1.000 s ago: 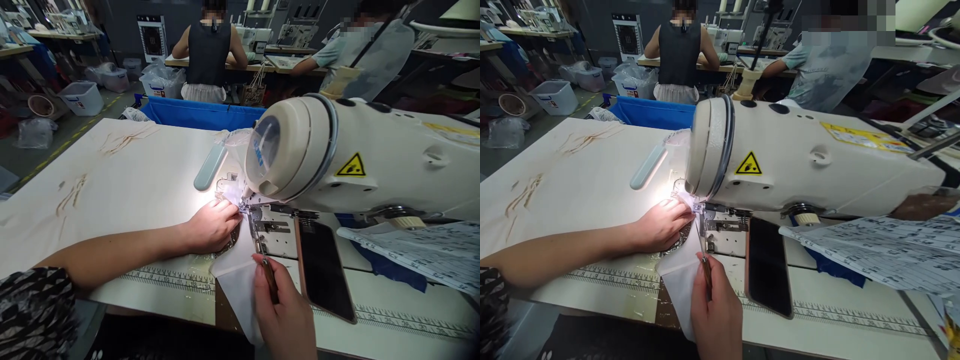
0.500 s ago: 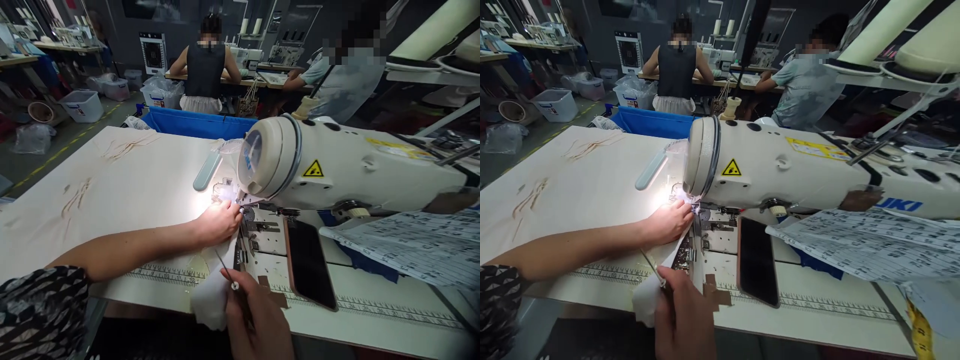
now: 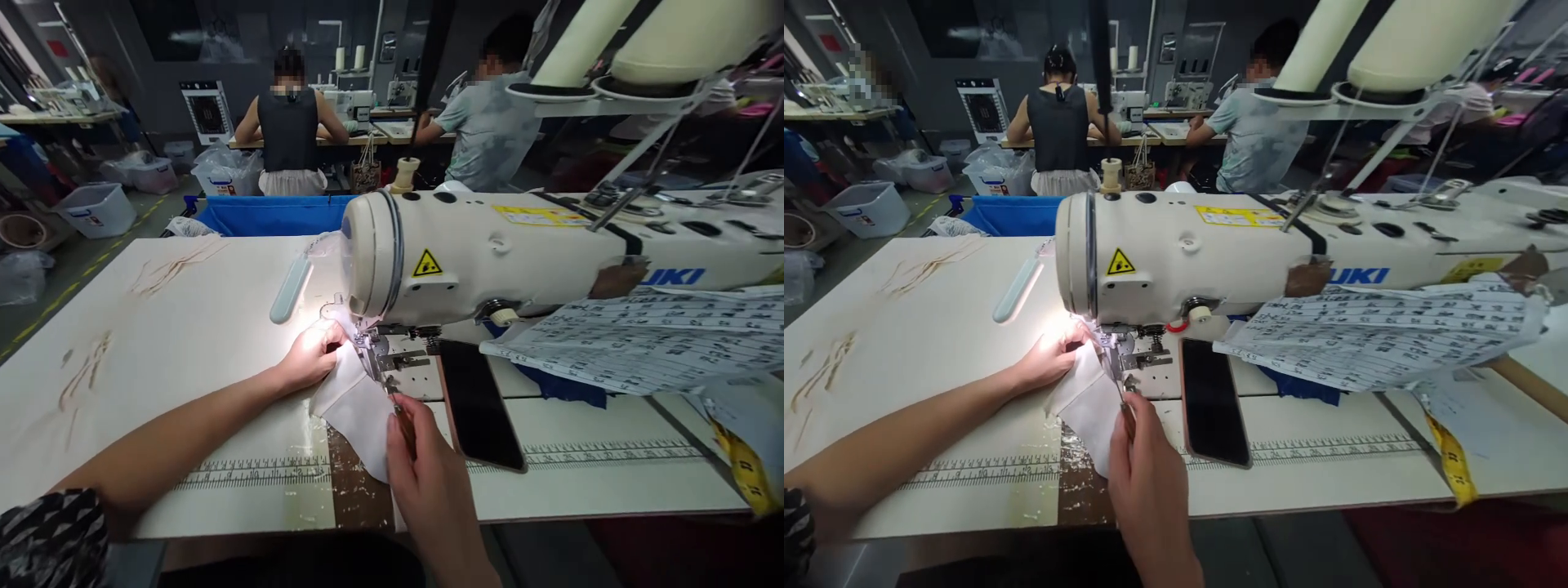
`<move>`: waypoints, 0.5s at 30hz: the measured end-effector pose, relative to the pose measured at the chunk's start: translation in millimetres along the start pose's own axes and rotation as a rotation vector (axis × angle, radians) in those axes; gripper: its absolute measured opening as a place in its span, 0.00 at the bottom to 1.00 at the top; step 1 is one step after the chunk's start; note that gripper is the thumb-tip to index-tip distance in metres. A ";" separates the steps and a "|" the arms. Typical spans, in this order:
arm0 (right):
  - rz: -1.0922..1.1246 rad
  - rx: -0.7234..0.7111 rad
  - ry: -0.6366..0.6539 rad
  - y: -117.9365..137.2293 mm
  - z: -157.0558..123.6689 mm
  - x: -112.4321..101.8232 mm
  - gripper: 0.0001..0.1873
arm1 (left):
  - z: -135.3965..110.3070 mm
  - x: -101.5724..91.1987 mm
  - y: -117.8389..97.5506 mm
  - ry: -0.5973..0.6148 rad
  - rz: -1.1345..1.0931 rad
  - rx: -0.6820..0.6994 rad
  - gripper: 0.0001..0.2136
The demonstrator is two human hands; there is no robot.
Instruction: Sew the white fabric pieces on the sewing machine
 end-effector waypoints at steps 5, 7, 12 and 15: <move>-0.219 -0.135 -0.095 6.7 12.4 7.6 0.14 | 2.2 -0.1 4.3 0.034 -0.234 -0.096 0.06; -0.250 -0.158 -0.143 10.0 14.5 7.9 0.14 | 2.8 0.2 6.3 0.046 -0.266 -0.109 0.06; -0.252 -0.168 -0.189 10.4 16.6 8.5 0.15 | 2.7 1.2 9.3 0.019 -0.275 -0.102 0.08; -0.259 -0.157 -0.188 8.7 16.6 10.0 0.15 | 2.4 1.6 10.0 0.007 -0.267 -0.105 0.09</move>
Point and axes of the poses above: each hand's wrist, its own z-axis towards the middle knuckle, its own x-axis out of the palm, y = z × x, the point moved 3 cm from there along z, towards the middle knuckle, and after that the axes turned 5 degrees about -z, right-handed, at the moved point
